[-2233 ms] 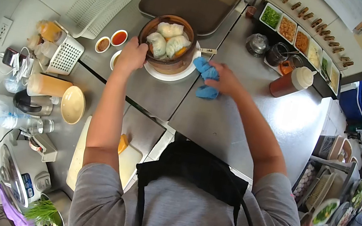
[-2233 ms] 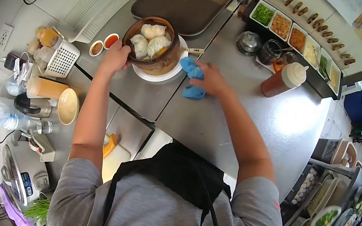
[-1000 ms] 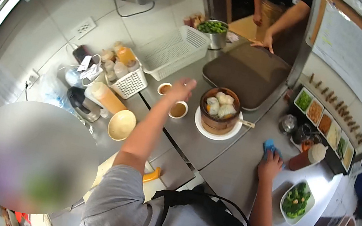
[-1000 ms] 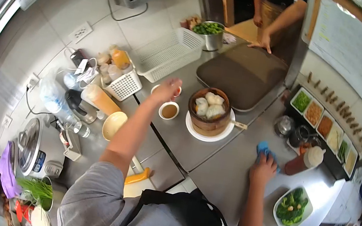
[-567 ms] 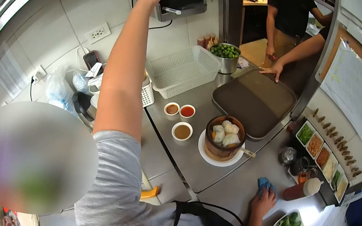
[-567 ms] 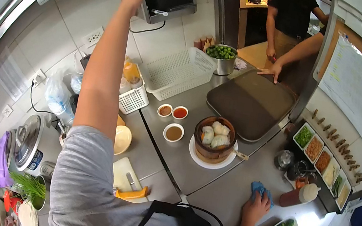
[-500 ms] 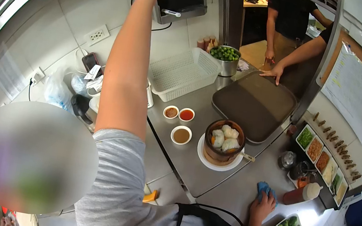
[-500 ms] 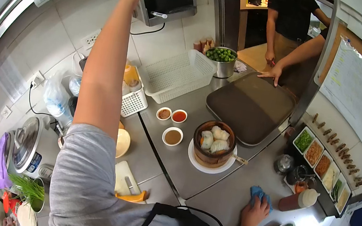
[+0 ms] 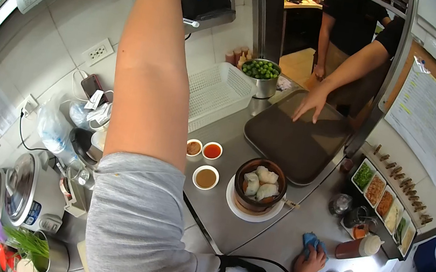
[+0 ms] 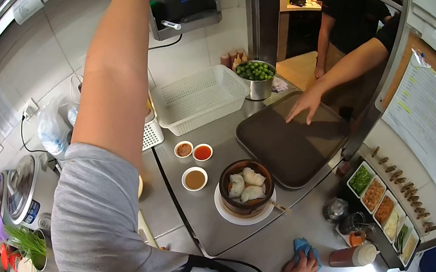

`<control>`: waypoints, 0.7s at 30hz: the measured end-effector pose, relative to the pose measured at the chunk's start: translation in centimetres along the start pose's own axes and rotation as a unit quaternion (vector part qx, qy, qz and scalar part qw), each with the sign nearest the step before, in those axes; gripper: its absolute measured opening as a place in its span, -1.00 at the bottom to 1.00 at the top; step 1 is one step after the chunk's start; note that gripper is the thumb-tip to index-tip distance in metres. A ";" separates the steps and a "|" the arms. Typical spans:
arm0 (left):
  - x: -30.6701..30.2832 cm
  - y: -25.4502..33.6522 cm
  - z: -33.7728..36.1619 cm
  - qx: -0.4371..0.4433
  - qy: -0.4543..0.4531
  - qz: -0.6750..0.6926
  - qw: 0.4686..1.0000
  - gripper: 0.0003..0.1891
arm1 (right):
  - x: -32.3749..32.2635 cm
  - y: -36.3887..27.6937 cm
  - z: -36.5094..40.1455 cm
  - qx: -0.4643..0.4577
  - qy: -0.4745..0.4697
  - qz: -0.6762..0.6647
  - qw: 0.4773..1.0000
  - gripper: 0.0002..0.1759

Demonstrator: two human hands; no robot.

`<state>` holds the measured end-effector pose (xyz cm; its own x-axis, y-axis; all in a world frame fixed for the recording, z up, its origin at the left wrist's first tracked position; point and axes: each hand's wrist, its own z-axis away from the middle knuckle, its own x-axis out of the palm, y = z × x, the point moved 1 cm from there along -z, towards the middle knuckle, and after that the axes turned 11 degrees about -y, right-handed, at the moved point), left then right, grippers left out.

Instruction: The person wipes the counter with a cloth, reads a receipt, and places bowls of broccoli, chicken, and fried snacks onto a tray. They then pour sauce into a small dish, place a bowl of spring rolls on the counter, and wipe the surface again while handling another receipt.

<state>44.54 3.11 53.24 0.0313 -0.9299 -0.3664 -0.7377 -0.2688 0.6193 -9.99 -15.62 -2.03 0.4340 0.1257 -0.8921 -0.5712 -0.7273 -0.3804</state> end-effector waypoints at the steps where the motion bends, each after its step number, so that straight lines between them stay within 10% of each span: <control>1: 0.1 -0.9 -0.8 -0.015 -0.002 0.050 0.999 -0.64 | -0.1 -0.1 0.1 -0.002 0.001 -0.003 1.000 -0.61; 6: 5.3 1.1 4.9 0.033 -0.185 0.096 0.977 -0.68 | -0.3 -0.2 0.3 -0.001 0.004 -0.004 1.000 -0.58; 7: 7.7 3.3 9.8 0.154 -0.129 0.187 0.962 -0.75 | -0.2 -0.2 0.4 0.003 0.001 -0.003 1.000 -0.58; 14: 18.4 3.9 35.8 -0.149 -0.529 0.354 0.757 -0.67 | -0.2 -0.4 0.3 0.015 -0.005 0.012 1.000 -0.59; 21: 21.5 -0.7 56.7 -0.341 -0.604 0.390 0.605 -0.61 | 0.1 0.6 1.5 0.002 0.002 0.066 0.998 -0.59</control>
<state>7.48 -2.48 5.54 -0.9675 -0.0885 0.2368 0.2524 -0.2908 0.9229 -11.34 -15.00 -2.66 0.3577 0.0264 -0.9335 -0.6261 -0.7348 -0.2607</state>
